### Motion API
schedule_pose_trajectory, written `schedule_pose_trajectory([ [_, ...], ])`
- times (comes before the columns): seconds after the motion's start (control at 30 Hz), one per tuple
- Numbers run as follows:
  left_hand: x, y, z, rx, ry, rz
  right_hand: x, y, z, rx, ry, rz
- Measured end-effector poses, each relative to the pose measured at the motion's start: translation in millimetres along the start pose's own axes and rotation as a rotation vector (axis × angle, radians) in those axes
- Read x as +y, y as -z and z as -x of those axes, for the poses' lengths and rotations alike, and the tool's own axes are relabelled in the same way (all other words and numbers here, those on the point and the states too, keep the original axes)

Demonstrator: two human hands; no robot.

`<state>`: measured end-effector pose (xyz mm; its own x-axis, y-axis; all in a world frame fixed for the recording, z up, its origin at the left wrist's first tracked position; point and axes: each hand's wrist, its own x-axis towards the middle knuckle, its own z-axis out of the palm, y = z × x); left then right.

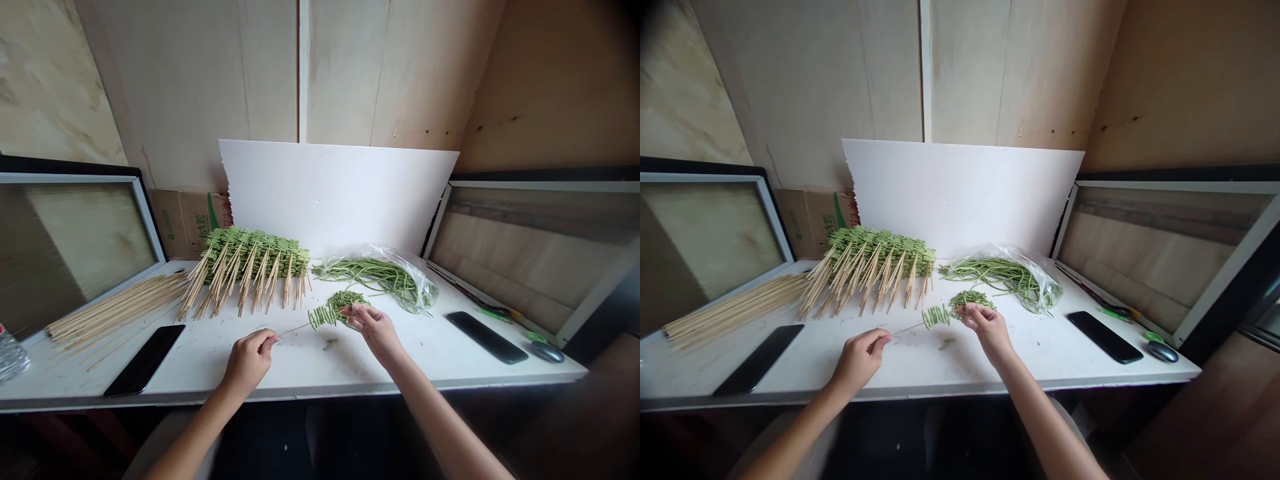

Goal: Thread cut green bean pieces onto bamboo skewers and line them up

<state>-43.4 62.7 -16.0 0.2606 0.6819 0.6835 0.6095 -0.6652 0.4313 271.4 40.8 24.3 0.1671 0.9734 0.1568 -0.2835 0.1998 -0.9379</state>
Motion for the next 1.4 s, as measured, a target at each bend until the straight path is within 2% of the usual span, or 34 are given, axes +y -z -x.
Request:
schedule_pose_trajectory([
  [0.97,-4,-9.7,8,0.045,-0.030,-0.018,18,-18,11,0.106,0.050,-0.031],
  [1.2,8,-10.9,8,0.053,-0.027,0.030,39,-27,16,0.148,0.022,-0.068],
  [1.4,13,-10.1,5,0.036,0.033,0.054,29,-25,14,0.167,0.002,-0.065],
])
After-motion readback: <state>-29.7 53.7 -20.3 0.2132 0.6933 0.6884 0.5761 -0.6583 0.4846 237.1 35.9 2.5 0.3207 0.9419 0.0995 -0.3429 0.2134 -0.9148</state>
